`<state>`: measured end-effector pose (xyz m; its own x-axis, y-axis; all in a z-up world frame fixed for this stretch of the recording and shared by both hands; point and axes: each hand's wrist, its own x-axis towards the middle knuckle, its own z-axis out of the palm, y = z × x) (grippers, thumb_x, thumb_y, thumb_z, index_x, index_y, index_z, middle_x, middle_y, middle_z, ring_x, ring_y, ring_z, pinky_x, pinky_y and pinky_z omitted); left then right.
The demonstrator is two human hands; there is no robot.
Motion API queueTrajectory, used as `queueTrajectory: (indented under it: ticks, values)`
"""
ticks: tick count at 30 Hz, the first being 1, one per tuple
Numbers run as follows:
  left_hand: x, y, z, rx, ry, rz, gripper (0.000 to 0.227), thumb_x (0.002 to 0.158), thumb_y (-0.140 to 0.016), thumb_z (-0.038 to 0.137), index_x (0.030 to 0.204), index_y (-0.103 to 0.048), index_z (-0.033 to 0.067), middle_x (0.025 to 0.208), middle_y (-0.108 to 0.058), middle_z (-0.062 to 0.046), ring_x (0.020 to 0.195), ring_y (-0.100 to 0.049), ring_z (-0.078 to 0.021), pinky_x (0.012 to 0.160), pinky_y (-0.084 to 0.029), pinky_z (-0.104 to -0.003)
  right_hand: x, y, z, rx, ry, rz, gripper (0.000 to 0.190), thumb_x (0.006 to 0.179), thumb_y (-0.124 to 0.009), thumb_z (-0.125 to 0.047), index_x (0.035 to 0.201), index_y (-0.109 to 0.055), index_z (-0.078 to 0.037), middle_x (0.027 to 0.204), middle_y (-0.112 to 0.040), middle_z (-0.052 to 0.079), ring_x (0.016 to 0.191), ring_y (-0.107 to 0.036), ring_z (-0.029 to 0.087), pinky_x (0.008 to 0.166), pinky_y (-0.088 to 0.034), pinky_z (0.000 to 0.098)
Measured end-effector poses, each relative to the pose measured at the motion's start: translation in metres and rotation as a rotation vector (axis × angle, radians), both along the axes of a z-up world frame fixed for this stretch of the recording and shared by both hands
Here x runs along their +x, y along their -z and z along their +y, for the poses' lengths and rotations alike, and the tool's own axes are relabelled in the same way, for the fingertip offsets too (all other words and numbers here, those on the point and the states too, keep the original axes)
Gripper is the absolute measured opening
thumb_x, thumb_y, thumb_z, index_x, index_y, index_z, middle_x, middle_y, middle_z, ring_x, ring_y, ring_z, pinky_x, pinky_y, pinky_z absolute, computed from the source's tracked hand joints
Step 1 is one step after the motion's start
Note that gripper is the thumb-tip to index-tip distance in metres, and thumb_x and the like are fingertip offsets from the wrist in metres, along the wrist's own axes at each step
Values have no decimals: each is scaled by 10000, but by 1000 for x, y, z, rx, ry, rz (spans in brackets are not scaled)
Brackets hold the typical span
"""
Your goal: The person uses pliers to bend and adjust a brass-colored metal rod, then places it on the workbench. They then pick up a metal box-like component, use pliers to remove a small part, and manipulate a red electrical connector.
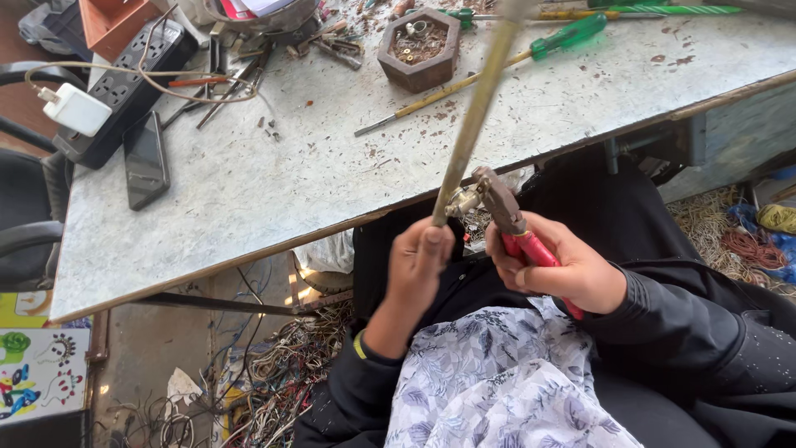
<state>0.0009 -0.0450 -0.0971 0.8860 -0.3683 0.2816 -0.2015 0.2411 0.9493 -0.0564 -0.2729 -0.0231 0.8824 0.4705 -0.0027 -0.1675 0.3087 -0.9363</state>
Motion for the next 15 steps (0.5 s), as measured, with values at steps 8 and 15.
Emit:
queueTrajectory:
  ticks: [8,15]
  values:
    - [-21,9,-26,-197,139,237,567,1091,-421,564,819,-491,72,685,-418,12,539,-373,-64,486,-311,-238,2,13,10,-300,241,-303,367,814,-539,46,1173,-564,-22,895,-521,11,796,-489,85,740,-450,247]
    - [-35,-22,-27,-277,330,505,600,1052,-390,643,802,-437,100,628,-339,34,494,-299,-66,452,-252,-245,8,4,9,-534,472,-673,351,807,-573,-3,1157,-586,-23,845,-527,38,704,-499,115,640,-457,280]
